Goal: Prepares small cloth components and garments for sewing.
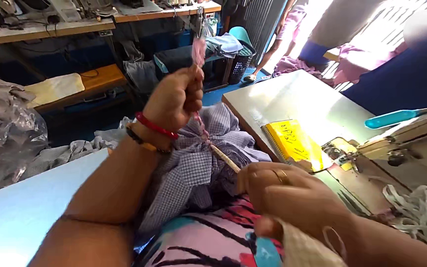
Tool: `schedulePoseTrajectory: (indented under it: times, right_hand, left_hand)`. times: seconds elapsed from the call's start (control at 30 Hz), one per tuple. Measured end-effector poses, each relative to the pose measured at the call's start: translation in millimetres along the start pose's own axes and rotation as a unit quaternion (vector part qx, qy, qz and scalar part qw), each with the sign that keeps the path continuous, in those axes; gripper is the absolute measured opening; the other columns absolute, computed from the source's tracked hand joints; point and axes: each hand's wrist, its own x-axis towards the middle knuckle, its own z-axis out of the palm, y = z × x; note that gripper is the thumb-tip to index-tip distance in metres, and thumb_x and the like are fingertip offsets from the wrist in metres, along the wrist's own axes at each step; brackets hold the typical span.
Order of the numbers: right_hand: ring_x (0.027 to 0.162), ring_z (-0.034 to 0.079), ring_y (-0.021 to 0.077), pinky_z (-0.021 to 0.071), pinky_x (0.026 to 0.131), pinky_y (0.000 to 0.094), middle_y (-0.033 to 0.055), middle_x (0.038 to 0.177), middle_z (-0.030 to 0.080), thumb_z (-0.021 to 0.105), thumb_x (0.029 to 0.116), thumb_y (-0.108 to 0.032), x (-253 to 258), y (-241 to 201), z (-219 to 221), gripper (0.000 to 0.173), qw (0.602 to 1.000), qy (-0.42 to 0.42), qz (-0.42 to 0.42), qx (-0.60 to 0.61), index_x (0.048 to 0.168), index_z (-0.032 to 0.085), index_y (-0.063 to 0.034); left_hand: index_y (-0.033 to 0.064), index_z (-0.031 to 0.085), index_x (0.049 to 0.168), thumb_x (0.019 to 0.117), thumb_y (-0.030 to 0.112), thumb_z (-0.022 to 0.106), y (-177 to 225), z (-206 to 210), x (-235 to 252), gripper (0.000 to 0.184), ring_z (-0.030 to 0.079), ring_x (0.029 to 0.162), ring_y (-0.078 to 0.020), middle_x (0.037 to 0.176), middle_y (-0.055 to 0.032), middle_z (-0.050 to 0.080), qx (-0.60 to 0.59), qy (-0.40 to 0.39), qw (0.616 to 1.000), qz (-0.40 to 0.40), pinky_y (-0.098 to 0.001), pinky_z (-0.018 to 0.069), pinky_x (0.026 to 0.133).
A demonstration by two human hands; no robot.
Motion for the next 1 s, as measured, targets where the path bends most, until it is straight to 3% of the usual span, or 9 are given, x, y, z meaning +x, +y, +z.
schedulePoseTrajectory:
  times: [0.13, 0.23, 0.37, 0.63, 0.73, 0.83, 0.9, 0.93, 1.0]
  right_hand:
    - [0.074, 0.06, 0.0189, 0.0539, 0.081, 0.0282, 0.0082, 0.069, 0.052, 0.05, 0.1096, -0.028, -6, -5, -3, 0.041, 1.0, 0.015, -0.015, -0.023, 0.075, 0.05, -0.0064]
    - [0.079, 0.062, 0.0209, 0.053, 0.08, 0.0312, 0.0091, 0.072, 0.057, 0.051, 0.1077, -0.023, -43, 3, 13, 0.038, 0.998, -0.01, 0.066, -0.018, 0.074, 0.053, -0.0064]
    - [0.076, 0.067, 0.0275, 0.0551, 0.074, 0.042, 0.015, 0.073, 0.064, 0.059, 0.0929, -0.003, -89, 13, 30, 0.019, 0.981, -0.062, 0.185, -0.001, 0.075, 0.063, 0.0013]
    - [0.075, 0.06, 0.0207, 0.05, 0.071, 0.0323, 0.0116, 0.072, 0.057, 0.053, 0.102, -0.012, -102, 9, 5, 0.028, 0.983, -0.049, 0.175, 0.014, 0.076, 0.056, -0.0019]
    - [0.074, 0.059, 0.0181, 0.0487, 0.07, 0.0286, 0.0108, 0.072, 0.055, 0.051, 0.1043, -0.015, -112, 19, 5, 0.031, 0.983, -0.039, 0.176, 0.032, 0.077, 0.056, -0.0019]
    - [0.075, 0.058, 0.0131, 0.0475, 0.07, 0.0235, 0.0099, 0.073, 0.056, 0.049, 0.1072, -0.02, -109, 24, 2, 0.036, 0.979, -0.014, 0.195, 0.052, 0.078, 0.056, -0.001]
    - [0.077, 0.059, 0.0065, 0.049, 0.072, 0.0198, 0.0068, 0.076, 0.059, 0.049, 0.1082, -0.024, -96, 27, -4, 0.037, 0.973, 0.024, 0.221, 0.064, 0.082, 0.059, -0.0001]
    - [0.077, 0.059, 0.0029, 0.0501, 0.072, 0.0191, 0.0038, 0.078, 0.061, 0.051, 0.1075, -0.025, -86, 31, -7, 0.036, 0.967, 0.046, 0.238, 0.079, 0.084, 0.062, -0.0003]
    - [0.075, 0.06, -0.0033, 0.0517, 0.071, 0.0188, -0.0067, 0.079, 0.065, 0.053, 0.104, -0.027, -61, 45, -13, 0.03, 0.945, 0.094, 0.288, 0.124, 0.087, 0.068, -0.0063]
  left_hand:
    - [0.0168, 0.052, 0.088, 0.1106, 0.021, 0.038, 18, -5, 14, 0.027, 0.04, 0.045, 0.0021, 0.061, 0.0088, 0.045, -0.062, 0.026, 0.998, 0.013, -0.0108, 0.0352, 0.042]
    - [0.0169, 0.052, 0.087, 0.1084, 0.019, 0.038, -55, -29, 20, 0.026, 0.036, 0.043, 0.0027, 0.056, 0.0113, 0.041, -0.079, 0.08, 0.993, -0.038, -0.0124, 0.0324, 0.041]
    - [0.0116, 0.05, 0.087, 0.1114, 0.02, 0.037, -168, -44, 23, 0.028, 0.035, 0.041, -0.0003, 0.054, 0.0088, 0.039, -0.054, 0.175, 0.963, -0.198, -0.0154, 0.0336, 0.041]
    - [0.0137, 0.049, 0.084, 0.1108, 0.018, 0.038, -153, -17, 4, 0.029, 0.035, 0.042, 0.0001, 0.055, 0.0086, 0.039, -0.121, 0.147, 0.965, -0.182, -0.0143, 0.0318, 0.041]
    - [0.0158, 0.051, 0.08, 0.1116, 0.019, 0.035, -160, -39, -18, 0.035, 0.034, 0.045, 0.0007, 0.056, 0.0101, 0.039, -0.127, 0.079, 0.971, -0.186, -0.0146, 0.03, 0.044]
    - [0.0219, 0.054, 0.081, 0.1071, 0.018, 0.039, -159, -50, -42, 0.031, 0.035, 0.047, 0.0042, 0.058, 0.0141, 0.044, -0.014, -0.052, 0.988, -0.143, -0.0127, 0.0305, 0.045]
    - [0.0218, 0.065, 0.095, 0.0985, 0.023, 0.062, -159, -48, -52, 0.005, 0.047, 0.054, 0.0069, 0.067, 0.0168, 0.056, 0.087, -0.135, 0.984, -0.083, -0.0119, 0.0408, 0.051]
    - [0.0183, 0.068, 0.106, 0.0952, 0.023, 0.068, -156, -45, -55, 0.011, 0.057, 0.066, 0.0073, 0.08, 0.0167, 0.065, 0.131, -0.174, 0.974, -0.065, -0.0125, 0.0486, 0.062]
    - [0.0123, 0.069, 0.117, 0.09, 0.014, 0.071, -155, -37, -55, 0.027, 0.063, 0.078, 0.007, 0.092, 0.0159, 0.07, 0.145, -0.228, 0.961, -0.06, -0.0137, 0.0535, 0.072]
